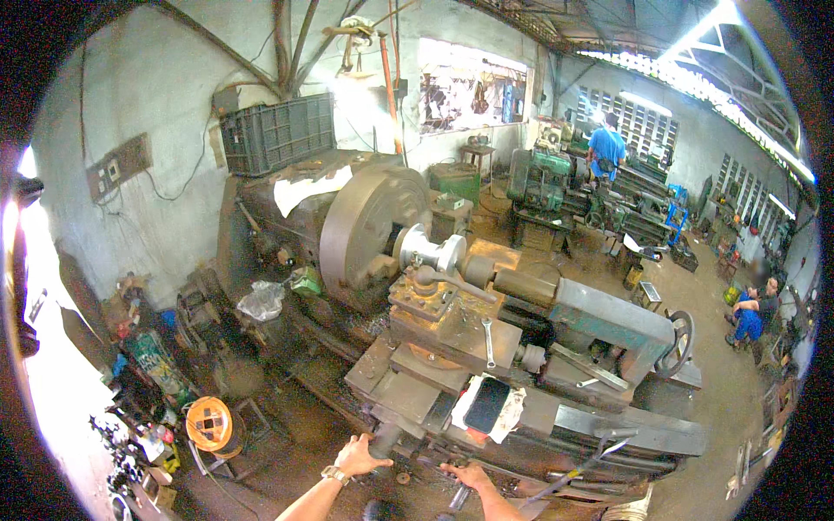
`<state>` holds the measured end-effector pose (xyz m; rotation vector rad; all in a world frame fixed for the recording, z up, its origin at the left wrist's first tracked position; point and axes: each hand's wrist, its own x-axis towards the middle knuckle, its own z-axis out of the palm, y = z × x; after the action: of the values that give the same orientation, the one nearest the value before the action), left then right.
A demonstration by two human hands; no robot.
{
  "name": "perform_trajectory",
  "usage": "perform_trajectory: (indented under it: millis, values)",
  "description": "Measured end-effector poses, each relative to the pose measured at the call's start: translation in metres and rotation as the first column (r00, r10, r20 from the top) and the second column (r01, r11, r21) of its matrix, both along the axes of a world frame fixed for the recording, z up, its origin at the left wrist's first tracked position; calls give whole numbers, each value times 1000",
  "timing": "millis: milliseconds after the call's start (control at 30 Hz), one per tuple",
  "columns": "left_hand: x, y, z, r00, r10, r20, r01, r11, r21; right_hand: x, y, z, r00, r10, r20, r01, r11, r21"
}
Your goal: The person operates a metal lathe, using both hands to turn the handwheels and levers that control the tool carriage and tailstock. The workpiece rotates in the chuck while the person makes small adjustments to the machine controls throughout the clip.
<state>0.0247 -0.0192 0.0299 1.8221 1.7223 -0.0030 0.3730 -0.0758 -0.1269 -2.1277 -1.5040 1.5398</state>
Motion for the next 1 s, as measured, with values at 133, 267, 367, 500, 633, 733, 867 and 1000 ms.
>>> perform_trajectory:
  millis: [133,267,367,500,633,733,867,1000]
  values:
    - [0,-2,2,999,-9,36,9,1000,11,-1,-2,4,995,-81,-53,84,995,47]
    - [1,-2,9,1000,-3,28,4,1000,-3,1,-1,5,999,-37,-22,36,999,-4]
    - [2,-2,12,1000,6,20,-6,1000,-4,2,0,5,999,-33,-25,32,999,-24]
    - [1,0,7,999,-22,30,21,999,26,2,-3,-6,984,-145,-98,147,989,14]
    - [0,-3,-4,999,-4,36,2,998,63,7,-9,-20,951,-252,-177,258,966,12]
    - [-2,-4,-6,998,-34,55,33,999,29,3,-16,-12,901,-235,-364,289,952,102]
    - [0,-10,-4,990,47,131,-56,996,66,-15,-15,18,836,-284,-470,386,912,136]
    - [1,-13,-5,987,65,144,-80,992,97,-37,-7,36,925,-227,-306,266,960,92]
